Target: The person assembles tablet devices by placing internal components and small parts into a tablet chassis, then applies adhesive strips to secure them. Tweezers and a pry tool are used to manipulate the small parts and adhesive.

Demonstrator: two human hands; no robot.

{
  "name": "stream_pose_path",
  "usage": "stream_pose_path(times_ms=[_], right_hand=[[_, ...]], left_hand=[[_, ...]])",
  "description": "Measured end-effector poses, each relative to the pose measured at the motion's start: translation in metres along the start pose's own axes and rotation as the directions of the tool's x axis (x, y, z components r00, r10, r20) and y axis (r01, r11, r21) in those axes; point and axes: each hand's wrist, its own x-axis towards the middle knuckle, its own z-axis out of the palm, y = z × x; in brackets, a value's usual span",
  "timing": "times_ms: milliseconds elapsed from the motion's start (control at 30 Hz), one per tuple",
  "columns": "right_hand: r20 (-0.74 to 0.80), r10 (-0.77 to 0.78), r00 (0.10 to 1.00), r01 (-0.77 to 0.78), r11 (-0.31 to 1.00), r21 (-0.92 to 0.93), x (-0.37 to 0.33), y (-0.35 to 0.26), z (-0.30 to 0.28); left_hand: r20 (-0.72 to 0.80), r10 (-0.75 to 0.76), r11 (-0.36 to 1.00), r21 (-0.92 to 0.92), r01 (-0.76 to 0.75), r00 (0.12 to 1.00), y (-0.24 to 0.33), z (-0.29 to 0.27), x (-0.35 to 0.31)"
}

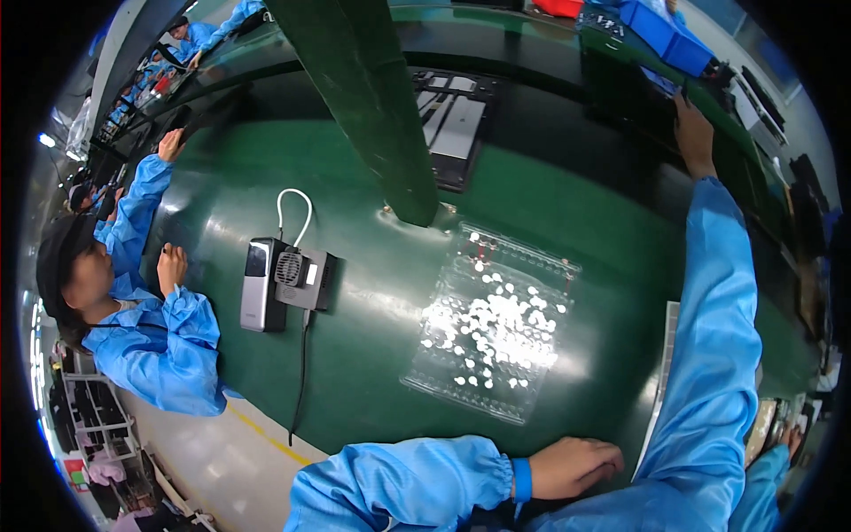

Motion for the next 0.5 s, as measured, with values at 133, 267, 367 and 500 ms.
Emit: stream_pose_path(times_ms=[133, 267, 367, 500], right_hand=[[-0.183, -0.042, 0.982, 0.061, 0.993, 0.102, -0.028, 0.018, -0.082], [-0.256, 0.138, 0.957, 0.059, 0.770, 0.636, -0.120, 0.033, -0.194], [-0.266, 0.153, 0.952, 0.201, 0.346, 0.916, -0.204, 0.051, -0.259], [-0.096, 0.000, 0.995, 0.096, -0.064, 0.993, -0.310, 0.041, -0.305]], left_hand=[[-0.032, 0.042, 0.998, 0.042, -0.040, 0.999, -0.008, 0.001, 0.003], [-0.060, -0.231, 0.868, -0.463, 0.178, 0.971, -0.008, -0.009, 0.007], [-0.054, -0.294, 0.662, -0.732, 0.162, 0.954, -0.010, -0.024, 0.011], [0.258, -0.045, -0.015, -0.966, 0.258, 0.965, -0.011, -0.026, 0.005]])
